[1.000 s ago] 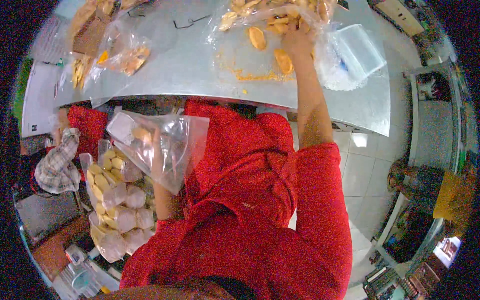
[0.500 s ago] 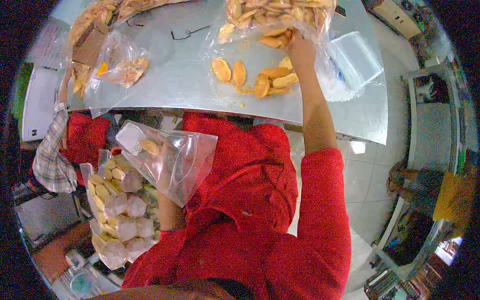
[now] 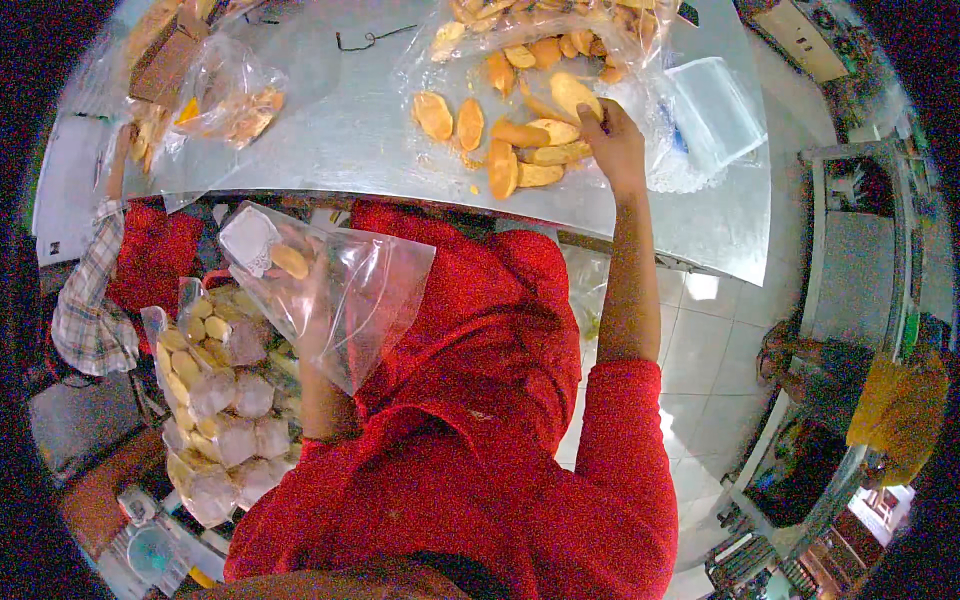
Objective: The person places small, oblong biscuits into clear plastic bags one by one. They arrange the biscuits inside the bags and seal them, stacking the finished packages on a nearby tray. The task is performed by hand on a metal countertop.
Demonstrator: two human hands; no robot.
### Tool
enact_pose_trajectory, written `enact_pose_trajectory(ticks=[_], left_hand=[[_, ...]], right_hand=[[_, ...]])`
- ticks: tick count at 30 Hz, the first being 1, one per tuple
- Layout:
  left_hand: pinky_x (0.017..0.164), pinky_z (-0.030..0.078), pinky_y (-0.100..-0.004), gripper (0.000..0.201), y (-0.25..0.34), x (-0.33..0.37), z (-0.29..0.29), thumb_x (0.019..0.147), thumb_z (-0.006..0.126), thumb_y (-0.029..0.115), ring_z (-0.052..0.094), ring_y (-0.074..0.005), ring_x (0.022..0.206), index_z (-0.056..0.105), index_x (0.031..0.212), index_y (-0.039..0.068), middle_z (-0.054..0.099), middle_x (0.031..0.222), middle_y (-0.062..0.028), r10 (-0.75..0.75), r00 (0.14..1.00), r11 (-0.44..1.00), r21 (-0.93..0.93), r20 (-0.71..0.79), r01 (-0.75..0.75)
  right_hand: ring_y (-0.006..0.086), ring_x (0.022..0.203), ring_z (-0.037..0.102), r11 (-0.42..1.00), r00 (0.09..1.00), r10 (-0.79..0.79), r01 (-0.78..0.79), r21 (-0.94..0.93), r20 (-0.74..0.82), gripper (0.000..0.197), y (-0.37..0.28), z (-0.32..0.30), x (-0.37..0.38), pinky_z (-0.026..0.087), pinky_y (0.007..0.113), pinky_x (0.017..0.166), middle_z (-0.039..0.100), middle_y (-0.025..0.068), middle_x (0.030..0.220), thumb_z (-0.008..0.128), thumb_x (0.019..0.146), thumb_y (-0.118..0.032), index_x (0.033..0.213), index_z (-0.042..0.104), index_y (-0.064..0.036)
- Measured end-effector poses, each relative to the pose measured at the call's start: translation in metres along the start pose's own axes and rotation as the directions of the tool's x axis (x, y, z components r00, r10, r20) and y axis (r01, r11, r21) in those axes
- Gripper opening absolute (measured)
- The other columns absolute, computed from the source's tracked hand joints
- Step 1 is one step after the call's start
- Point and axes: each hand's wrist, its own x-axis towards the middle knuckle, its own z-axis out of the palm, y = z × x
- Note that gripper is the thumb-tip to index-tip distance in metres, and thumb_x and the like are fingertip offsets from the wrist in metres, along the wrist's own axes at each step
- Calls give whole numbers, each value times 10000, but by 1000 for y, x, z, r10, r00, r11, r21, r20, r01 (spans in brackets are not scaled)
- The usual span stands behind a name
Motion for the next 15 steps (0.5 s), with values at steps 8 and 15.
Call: enact_pose_trajectory(ticks=[8,15], left_hand=[[942,339,-525,654,-2,6,16,806,639,570,515,-271,1137,524,1285,141,564,1235,-73,148,988,984,111,-49,-142],[991,302,-543,648,3,7,-4,775,710,486,523,-285,1179,523,1280,126,585,1232,-78,-32,999,995,-92,29,34]], right_hand=[[131,880,585,895,971,46,-144,421,235,407,-21,-8,-19,457,272,787,649,49,976,656,892,-332,1163,619,-30],[367,1016,613,804,900,-424,324,-499,-98,418,12,21,100,479,424,866,631,216,1115,601,885,-339,1243,545,-130]])
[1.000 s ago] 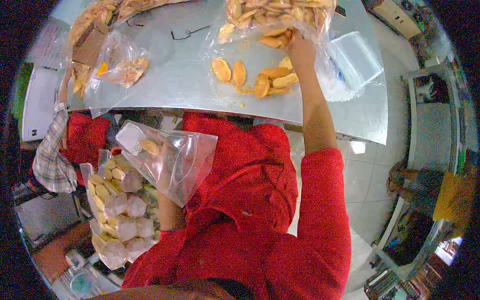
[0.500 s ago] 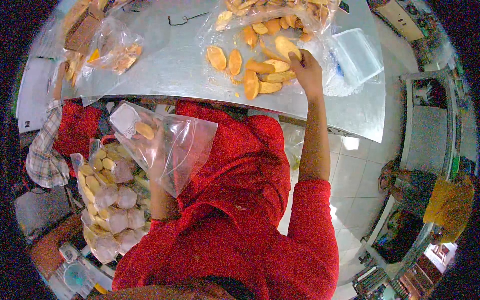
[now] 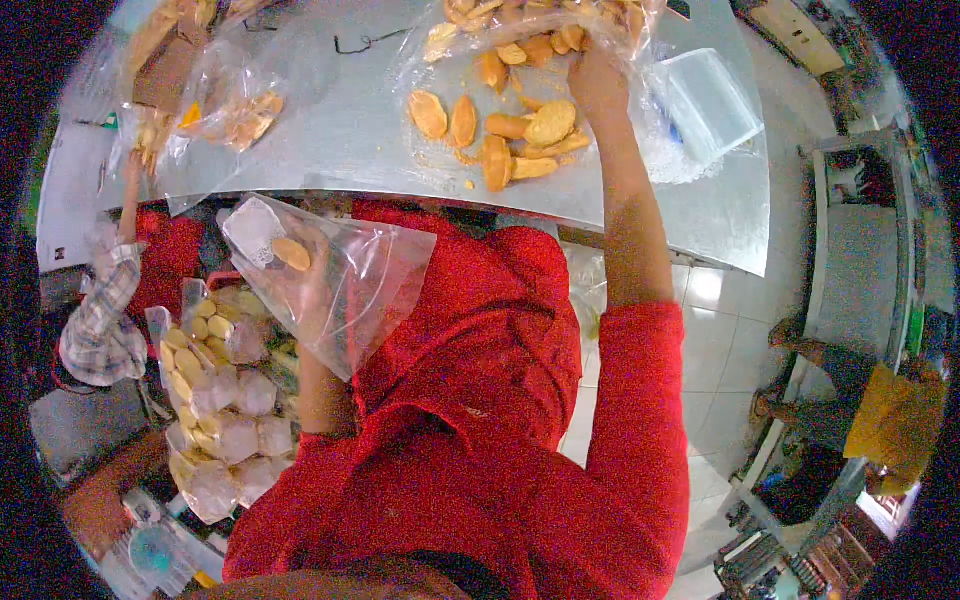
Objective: The person places small, oblong biscuits into clear plastic bags one by one. They arrange the biscuits inside the bags and seal them, stacking the finished packages on a nearby tray. The task is performed by hand on a metal countertop.
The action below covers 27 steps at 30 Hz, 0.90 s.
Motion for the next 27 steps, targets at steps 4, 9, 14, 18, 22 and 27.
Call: enact_pose_trajectory(ticks=[4,9,14,18,22,27], left_hand=[[998,305,-537,657,-5,-4,4,770,719,476,517,-291,1186,518,1284,119,577,1249,-92,-52,998,998,-34,47,54],[1002,314,-525,663,1,-11,6,772,717,478,510,-295,1184,514,1289,115,568,1263,-107,-31,998,999,20,51,30],[1005,323,-513,670,-1,-14,6,774,715,481,503,-298,1182,509,1294,110,558,1278,-122,38,998,997,61,41,-41],[1007,322,-517,698,-13,-8,11,758,721,504,502,-298,1171,508,1296,112,560,1263,-128,-17,1000,999,39,8,17],[1009,308,-536,745,-18,2,8,731,723,556,501,-293,1171,506,1303,130,566,1257,-102,68,992,994,98,-109,-57],[1019,292,-544,723,-9,3,-6,731,716,571,494,-296,1176,535,1275,130,573,1248,-98,1,1000,992,125,-28,3]], right_hand=[[400,1036,595,992,994,79,-72,-104,73,412,72,35,24,472,444,881,634,204,1110,630,857,-252,1244,542,-142],[392,1029,600,997,998,-2,-2,-81,-58,455,57,17,-11,475,442,876,642,192,1097,655,838,-181,1272,531,-130],[279,866,677,886,983,153,-180,427,96,458,2,-37,-53,527,392,769,688,133,1025,618,888,-268,1286,535,-56],[152,856,639,453,865,335,-495,742,372,599,-29,-81,-79,529,278,792,652,124,1005,647,889,-132,1406,364,-21],[216,876,653,469,867,320,-496,730,383,519,-20,-84,-87,531,328,808,654,158,991,635,866,-112,1337,436,-19],[384,887,635,997,990,81,-80,-12,114,368,-21,-83,-79,505,420,821,639,230,1002,555,821,-119,1181,583,-50]])
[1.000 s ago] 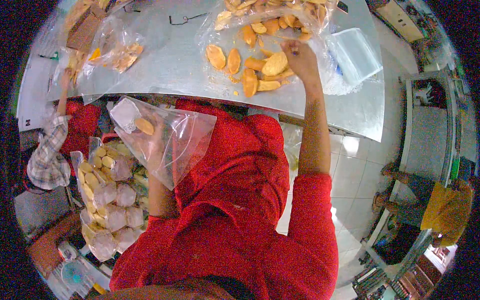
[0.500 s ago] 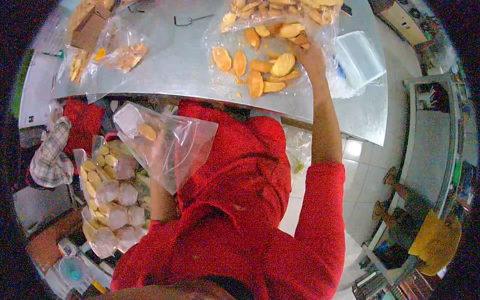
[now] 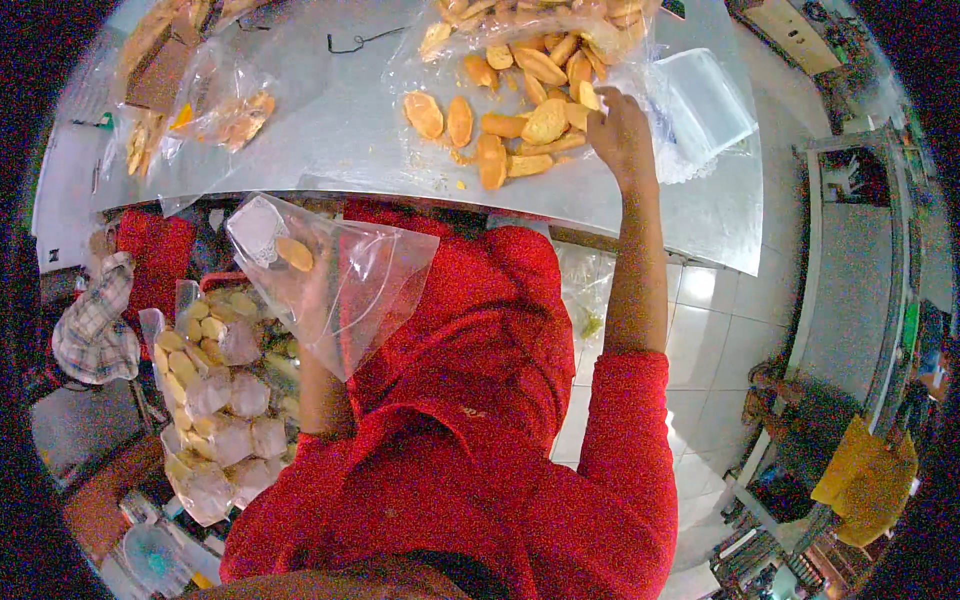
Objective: The person places small, oblong biscuits into clear plastic bags one by one. They arrange the biscuits inside the bags and seal them, stacking the finished packages on a nearby tray. The task is performed by hand on a metal countertop.
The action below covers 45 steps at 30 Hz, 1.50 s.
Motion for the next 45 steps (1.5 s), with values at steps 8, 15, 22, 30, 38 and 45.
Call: enact_pose_trajectory(ticks=[8,15,22,30,38,45], left_hand=[[957,337,-523,580,-1,-12,20,782,653,593,558,-251,1111,585,1222,222,621,1192,-21,-9,1000,1000,-11,14,10],[960,322,-530,603,13,-8,10,782,663,582,543,-250,1133,569,1240,203,606,1220,-30,-31,999,998,-50,37,33],[975,320,-547,587,10,-7,16,794,683,520,538,-263,1140,558,1262,189,603,1233,-36,0,999,998,-68,53,4],[983,345,-526,612,-1,-4,25,762,703,530,544,-279,1112,576,1227,154,609,1203,-60,33,999,998,-61,0,-33],[948,387,-513,645,22,25,14,707,704,630,589,-261,1006,604,1128,153,646,1046,-58,68,997,986,-151,-25,-71],[978,361,-495,654,2,18,22,726,714,574,544,-265,1043,552,1167,118,598,1088,-117,-22,986,993,-115,164,41]], right_hand=[[380,874,615,894,962,-253,191,-406,-105,323,-12,64,67,496,443,776,652,185,982,605,829,-277,1034,619,-28],[293,985,606,977,979,-202,205,64,-40,375,-27,66,74,492,372,831,641,156,997,732,771,-256,1049,607,-38],[198,979,597,226,958,86,-286,931,274,258,-56,12,3,484,289,834,615,72,1056,658,877,-129,1096,560,-33],[282,1218,505,-601,804,-143,-533,595,577,519,-91,14,-42,471,466,980,505,88,1363,539,938,-105,1413,341,-39],[280,1086,601,262,513,-580,-618,741,633,540,-184,-21,-100,515,384,888,569,84,1280,629,831,-88,1343,465,-135],[350,904,599,711,736,-631,420,564,245,531,-259,-10,-135,507,416,782,609,173,967,629,793,-117,1307,498,-85]])
